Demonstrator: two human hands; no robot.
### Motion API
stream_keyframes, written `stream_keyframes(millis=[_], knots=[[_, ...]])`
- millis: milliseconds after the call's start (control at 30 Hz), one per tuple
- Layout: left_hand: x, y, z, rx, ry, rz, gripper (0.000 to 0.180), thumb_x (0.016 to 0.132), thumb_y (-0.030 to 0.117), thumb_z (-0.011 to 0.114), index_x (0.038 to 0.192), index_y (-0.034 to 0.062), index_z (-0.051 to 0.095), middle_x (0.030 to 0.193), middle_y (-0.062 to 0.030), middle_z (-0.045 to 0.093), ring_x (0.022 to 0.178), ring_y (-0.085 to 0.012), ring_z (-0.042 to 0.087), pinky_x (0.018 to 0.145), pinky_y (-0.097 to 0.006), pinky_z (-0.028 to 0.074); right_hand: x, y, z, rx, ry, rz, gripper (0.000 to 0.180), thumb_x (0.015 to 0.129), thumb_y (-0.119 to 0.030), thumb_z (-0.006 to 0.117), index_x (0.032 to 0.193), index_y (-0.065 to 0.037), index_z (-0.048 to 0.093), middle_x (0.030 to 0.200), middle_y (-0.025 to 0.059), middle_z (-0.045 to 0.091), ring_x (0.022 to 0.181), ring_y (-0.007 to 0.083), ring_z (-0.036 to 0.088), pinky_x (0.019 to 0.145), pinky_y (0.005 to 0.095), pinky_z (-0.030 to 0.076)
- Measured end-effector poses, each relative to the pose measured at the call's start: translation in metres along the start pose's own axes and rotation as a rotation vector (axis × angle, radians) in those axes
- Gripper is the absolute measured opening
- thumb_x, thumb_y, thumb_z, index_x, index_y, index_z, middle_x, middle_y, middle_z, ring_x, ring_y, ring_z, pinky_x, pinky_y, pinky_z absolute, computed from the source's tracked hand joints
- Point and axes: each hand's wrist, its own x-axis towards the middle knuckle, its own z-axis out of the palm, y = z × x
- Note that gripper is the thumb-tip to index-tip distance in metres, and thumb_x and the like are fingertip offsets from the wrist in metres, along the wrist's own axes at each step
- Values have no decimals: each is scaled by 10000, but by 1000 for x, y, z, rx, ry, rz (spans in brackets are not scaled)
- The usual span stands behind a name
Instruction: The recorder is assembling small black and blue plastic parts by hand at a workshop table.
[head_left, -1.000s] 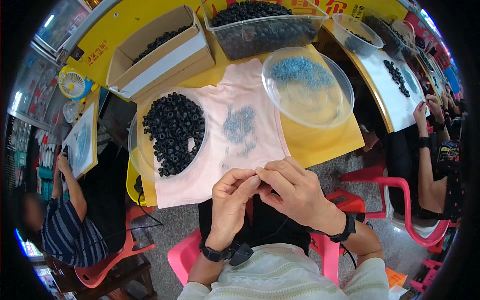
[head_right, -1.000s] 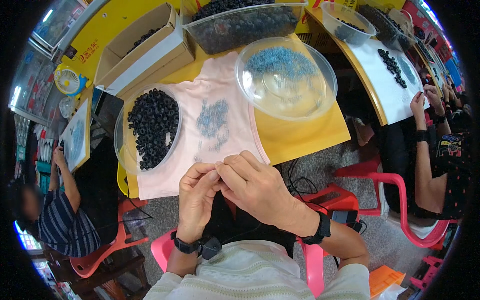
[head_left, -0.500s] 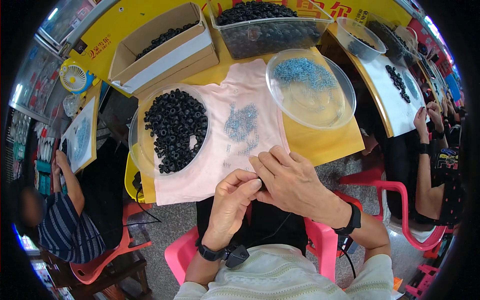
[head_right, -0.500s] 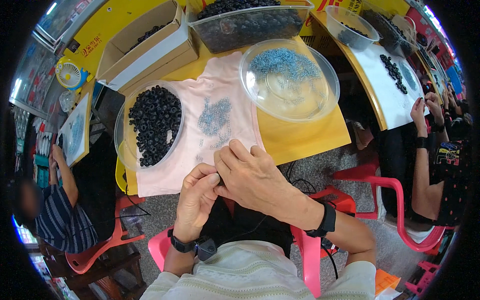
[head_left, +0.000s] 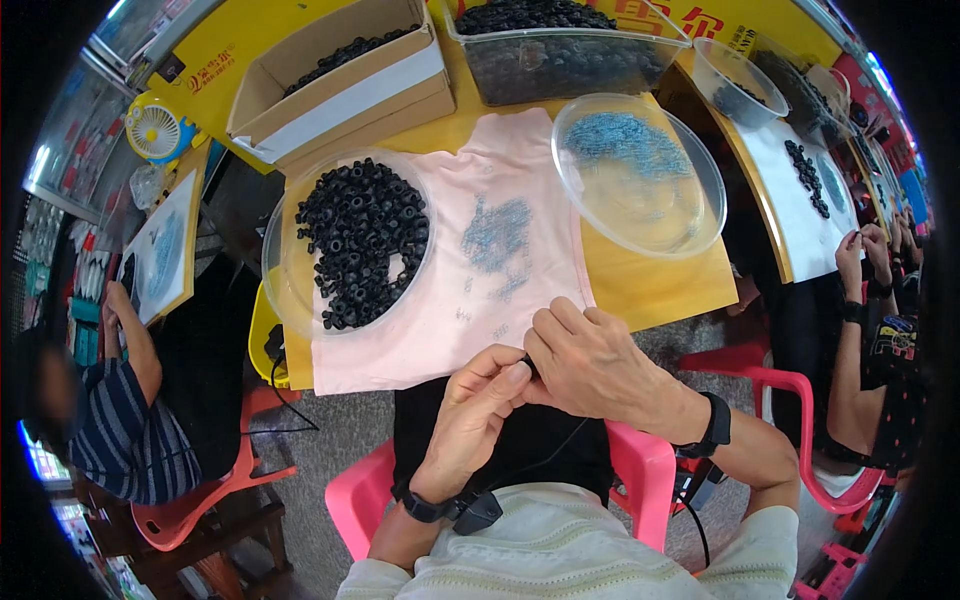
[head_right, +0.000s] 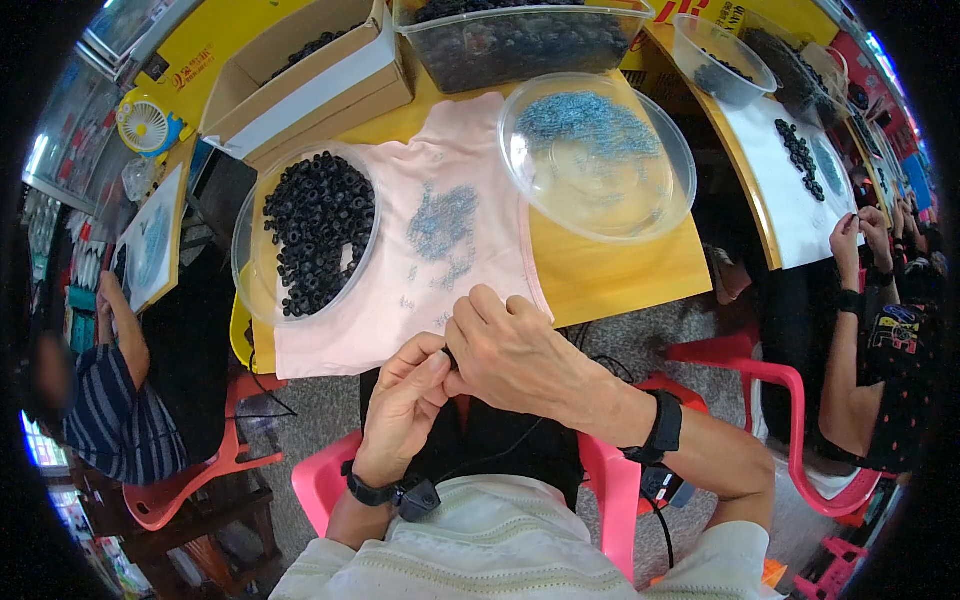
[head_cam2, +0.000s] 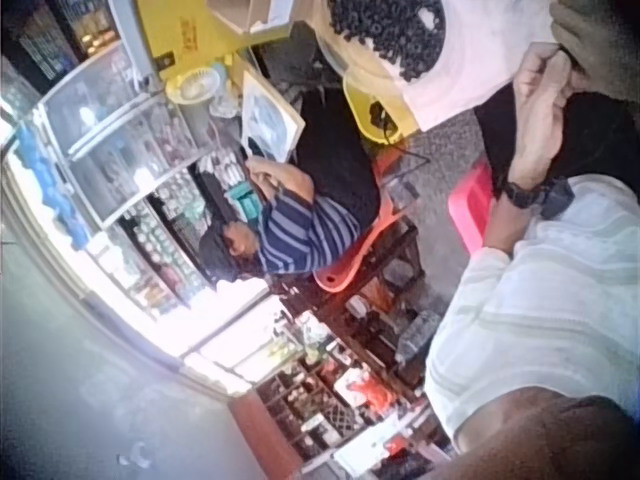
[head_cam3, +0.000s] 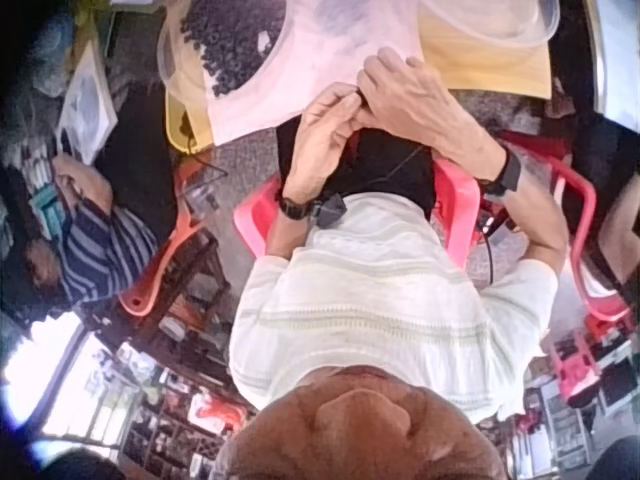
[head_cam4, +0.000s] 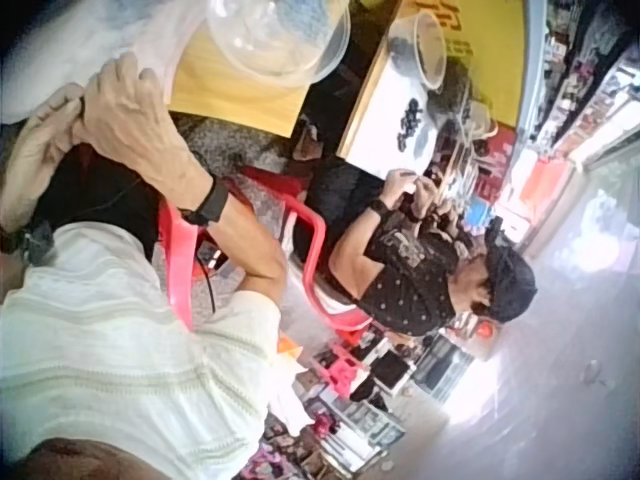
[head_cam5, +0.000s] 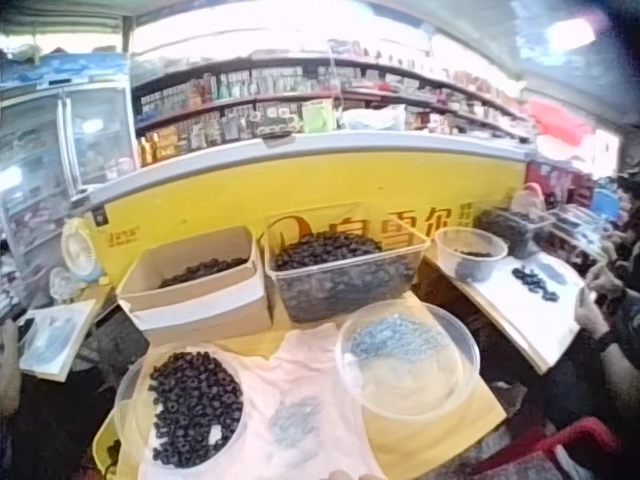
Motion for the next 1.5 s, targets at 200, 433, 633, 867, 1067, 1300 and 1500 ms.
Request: stream_keyframes(millis=[200, 433, 633, 867, 1067, 1300, 1500], knots=[[-10, -7, -2, -14, 61, -90, 167, 987, 155, 601, 1086, 27, 643, 913, 16, 644, 819, -57, 595, 764, -221, 474, -14, -12, 14, -58, -21, -13, 373, 700, -419, 682, 635, -79, 543, 679, 39, 473, 702, 183, 484, 480, 288, 355], [-22, -1, -9, 71, 10, -82, 170, 991, 177, 598, 1059, 26, 638, 913, 18, 637, 823, -47, 583, 756, -213, 463, -16, -26, 20, 145, 17, 58, 314, 706, -343, 725, 714, -64, 581, 723, 47, 503, 717, 209, 544, 530, 318, 452], [-19, 22, 1, 186, 55, 127, 288, 1023, 216, 544, 1156, -29, 615, 1034, -57, 660, 924, -107, 640, 822, -245, 513, 20, -14, -11, 184, 41, 129, 306, 769, -338, 701, 744, -57, 581, 748, 60, 539, 752, 220, 586, 550, 348, 478], [-17, 89, -39, 647, 419, 478, 164, 997, 109, 564, 1035, -19, 660, 960, -82, 699, 815, -105, 653, 729, -230, 512, 85, 68, -68, -67, 217, 255, 179, 815, -202, 703, 843, -48, 617, 764, 132, 614, 700, 320, 631, 623, 396, 494], [-3, 133, -88, 1073, 780, 532, 165, 955, 118, 627, 1032, -17, 680, 908, -58, 694, 737, -99, 617, 688, -244, 499, 150, 237, -73, -67, 229, 541, 486, 891, -444, 594, 829, 36, 631, 634, 121, 586, 580, 210, 576, 595, 353, 439], [21, 142, -66, 1398, 666, 484, 210, 874, 39, 671, 1080, 2, 687, 981, -108, 670, 792, -189, 631, 704, -295, 509, 158, 336, -51, -150, 252, 573, 525, 878, -483, 668, 1164, -43, 684, 937, 134, 702, 837, 235, 688, 758, 339, 530], [43, 134, -73, 1532, 620, 535, 252, 834, 6, 663, 1084, -22, 662, 997, -172, 619, 942, -363, 608, 832, -384, 478, 143, 215, -47, 276, 177, 438, 268, 936, -259, 643, 1097, -54, 704, 909, 69, 708, 826, 132, 654, 750, 264, 491]])
